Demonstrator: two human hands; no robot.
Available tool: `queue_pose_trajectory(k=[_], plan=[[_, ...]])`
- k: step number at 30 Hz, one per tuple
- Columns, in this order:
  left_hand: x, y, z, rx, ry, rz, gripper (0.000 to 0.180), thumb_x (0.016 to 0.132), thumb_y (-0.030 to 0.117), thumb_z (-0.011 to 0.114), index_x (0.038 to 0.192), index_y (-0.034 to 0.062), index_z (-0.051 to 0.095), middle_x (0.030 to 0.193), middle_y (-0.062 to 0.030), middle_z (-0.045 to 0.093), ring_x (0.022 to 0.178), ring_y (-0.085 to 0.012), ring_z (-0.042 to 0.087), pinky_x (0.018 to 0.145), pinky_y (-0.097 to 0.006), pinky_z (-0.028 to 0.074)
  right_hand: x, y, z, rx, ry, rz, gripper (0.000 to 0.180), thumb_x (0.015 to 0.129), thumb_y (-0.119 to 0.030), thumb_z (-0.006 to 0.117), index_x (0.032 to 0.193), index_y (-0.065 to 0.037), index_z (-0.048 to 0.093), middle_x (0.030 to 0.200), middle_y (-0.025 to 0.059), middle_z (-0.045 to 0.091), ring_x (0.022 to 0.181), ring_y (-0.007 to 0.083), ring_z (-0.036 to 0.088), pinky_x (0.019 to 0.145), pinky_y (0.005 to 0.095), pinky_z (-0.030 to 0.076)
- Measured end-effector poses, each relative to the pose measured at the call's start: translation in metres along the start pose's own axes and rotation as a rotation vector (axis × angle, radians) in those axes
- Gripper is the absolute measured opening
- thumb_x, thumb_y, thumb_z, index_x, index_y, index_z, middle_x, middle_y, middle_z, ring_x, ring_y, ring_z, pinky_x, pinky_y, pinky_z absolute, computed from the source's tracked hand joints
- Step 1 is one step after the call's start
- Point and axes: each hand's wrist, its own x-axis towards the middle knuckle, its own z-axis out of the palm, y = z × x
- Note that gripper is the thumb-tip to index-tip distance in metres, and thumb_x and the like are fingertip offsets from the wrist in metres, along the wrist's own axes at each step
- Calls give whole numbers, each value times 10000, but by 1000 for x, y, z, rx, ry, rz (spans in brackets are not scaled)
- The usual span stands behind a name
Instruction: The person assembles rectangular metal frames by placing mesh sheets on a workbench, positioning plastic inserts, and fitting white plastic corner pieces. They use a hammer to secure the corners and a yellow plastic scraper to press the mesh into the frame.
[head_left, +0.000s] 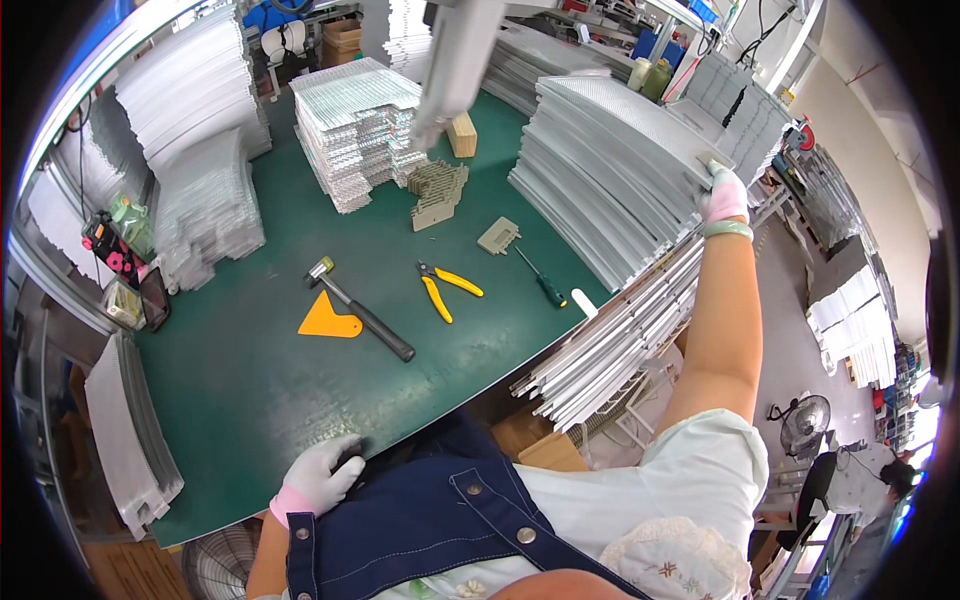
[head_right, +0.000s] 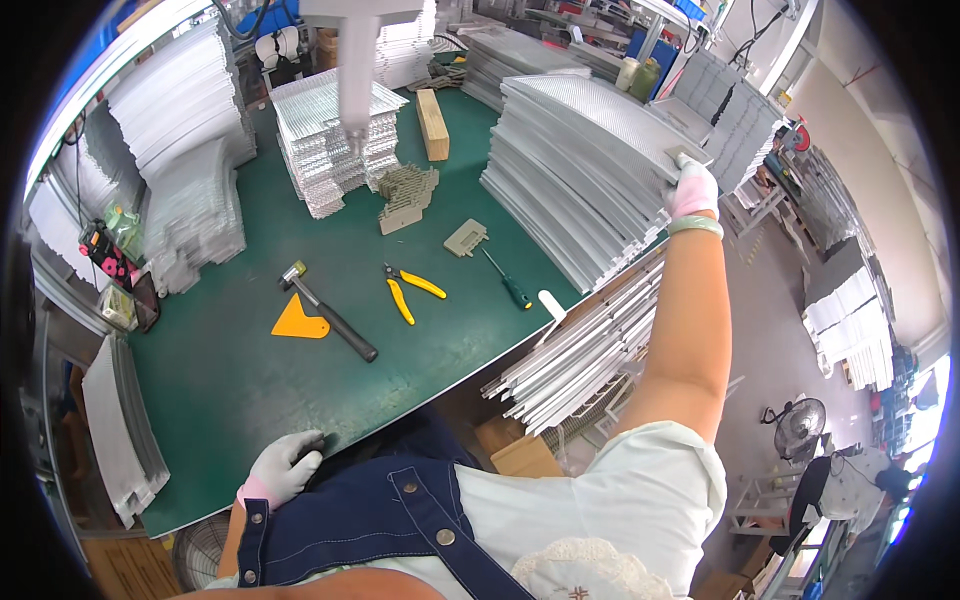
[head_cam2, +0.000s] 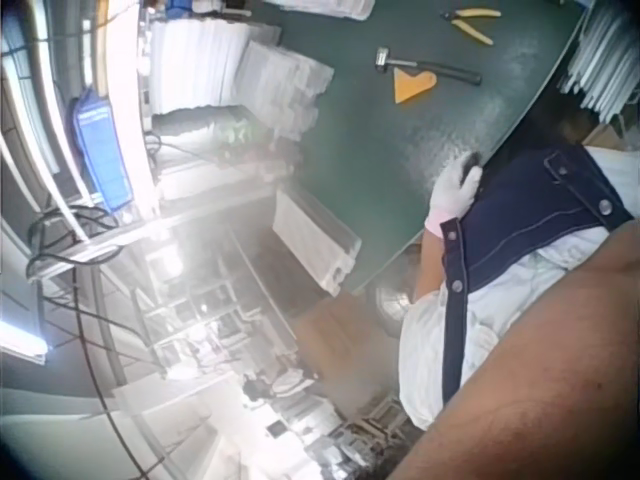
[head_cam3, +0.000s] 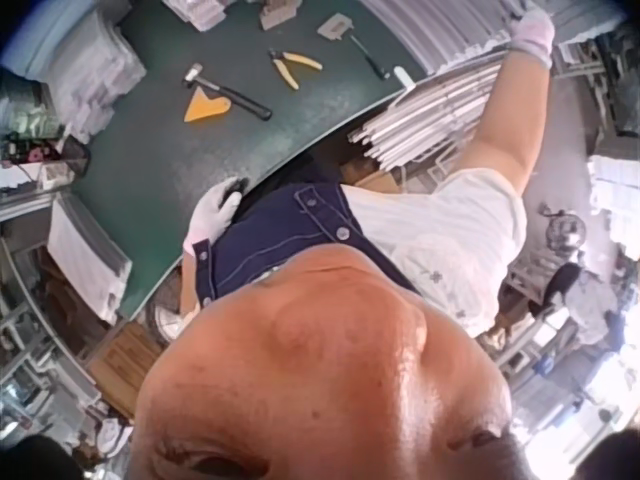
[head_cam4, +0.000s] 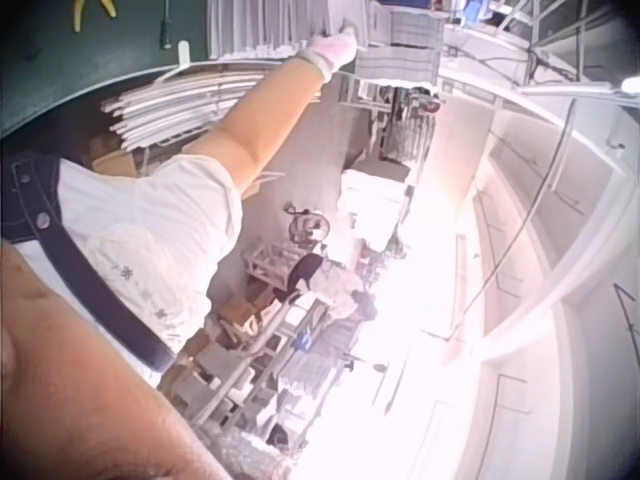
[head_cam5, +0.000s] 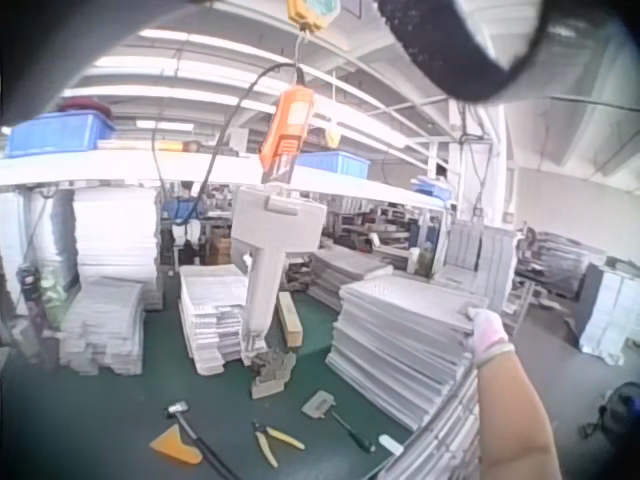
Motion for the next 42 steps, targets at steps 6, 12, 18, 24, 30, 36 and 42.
queue_pose_trajectory(k=[6,12,18,24,30,36,42], plan=[[4,1,-1,43,-8,47,438,896,267,593,1208,-39,612,1090,-234,673,1023,-389,647,912,-418,505,4,-23,-22,-910,-139,-258,518,905,-326,649,1281,17,553,1283,228,581,1188,370,552,993,503,461],[-49,-29,-35,317,486,139,406,805,169,667,1172,-3,642,1144,-186,662,1018,-354,643,944,-424,497,-118,0,16,-1248,476,-1173,659,888,-347,649,1364,72,471,1355,319,493,1275,451,482,1088,510,381],[-234,-187,-209,406,1146,-627,471,977,194,549,1383,-38,501,1380,-205,547,1269,-296,530,1068,-375,408,-302,158,42,-811,-721,-1290,374,701,-56,666,1067,-21,600,1075,191,615,1019,429,584,928,524,462],[-311,-257,-200,-232,961,-534,530,962,392,592,1326,8,569,1245,-196,646,1077,-268,631,957,-390,480,-427,250,76,-755,-1236,-1099,333,732,-139,684,1051,-56,634,1117,168,596,1079,390,554,929,512,434],[-327,-240,-221,355,911,-1134,934,785,633,680,1390,-53,493,1386,-255,545,1300,-350,523,1104,-384,391,-419,290,102,-1000,-1140,-1202,420,830,-200,674,1196,1,623,1277,238,568,1196,449,510,1013,532,404],[-284,-166,-223,229,660,-1112,802,669,523,820,1251,3,635,1216,-230,660,1130,-333,631,982,-381,484,-426,306,125,-1414,-1029,-1060,373,880,-263,662,1200,-73,639,1267,209,597,1107,394,606,912,489,493],[-306,-207,-230,293,839,-1108,779,757,437,722,1281,-116,559,1276,-284,607,1196,-370,590,1033,-409,452,-409,294,163,-1403,-1200,-338,525,804,-282,698,1218,9,559,1090,254,672,1072,430,626,939,480,485]])
